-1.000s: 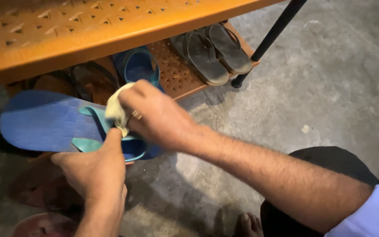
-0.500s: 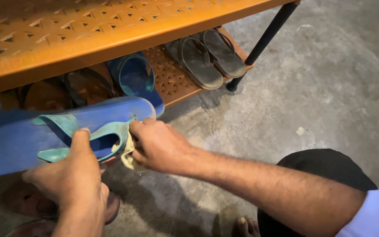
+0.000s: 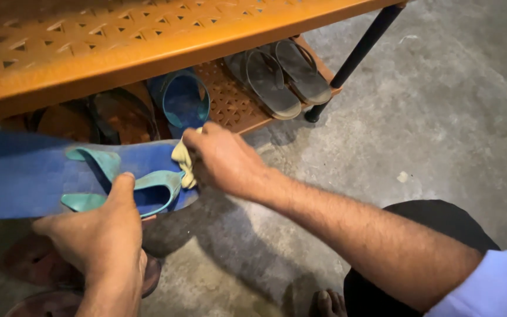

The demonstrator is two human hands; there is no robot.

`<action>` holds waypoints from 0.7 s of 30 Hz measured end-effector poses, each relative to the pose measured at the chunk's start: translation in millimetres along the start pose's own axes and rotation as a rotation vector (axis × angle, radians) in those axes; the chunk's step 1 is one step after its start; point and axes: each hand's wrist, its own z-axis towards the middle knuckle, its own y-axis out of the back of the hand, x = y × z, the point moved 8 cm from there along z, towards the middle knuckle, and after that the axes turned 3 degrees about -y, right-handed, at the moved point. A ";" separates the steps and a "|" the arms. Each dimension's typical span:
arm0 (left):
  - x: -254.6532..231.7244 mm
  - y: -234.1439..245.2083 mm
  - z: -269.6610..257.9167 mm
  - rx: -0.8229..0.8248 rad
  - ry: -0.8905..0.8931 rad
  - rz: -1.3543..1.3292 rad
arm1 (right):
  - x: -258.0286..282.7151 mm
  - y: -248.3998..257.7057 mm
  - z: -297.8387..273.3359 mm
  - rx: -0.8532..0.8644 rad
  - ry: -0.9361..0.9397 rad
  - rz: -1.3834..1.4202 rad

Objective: The person cleans a blue flip-flop using a cloth. They wipe the sole and straps thoroughly, turning the flip-flop over to clean different parts.

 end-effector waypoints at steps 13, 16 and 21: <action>-27.2 -4.4 -17.5 0.109 -0.164 0.300 | 20.5 5.1 -1.8 -0.012 0.115 0.050; -28.2 -3.6 -13.8 0.107 -0.159 0.319 | 5.5 4.1 -2.4 0.066 0.011 -0.013; -29.4 -14.3 -25.0 0.191 -0.155 0.392 | 17.3 18.5 1.1 -0.088 0.107 0.126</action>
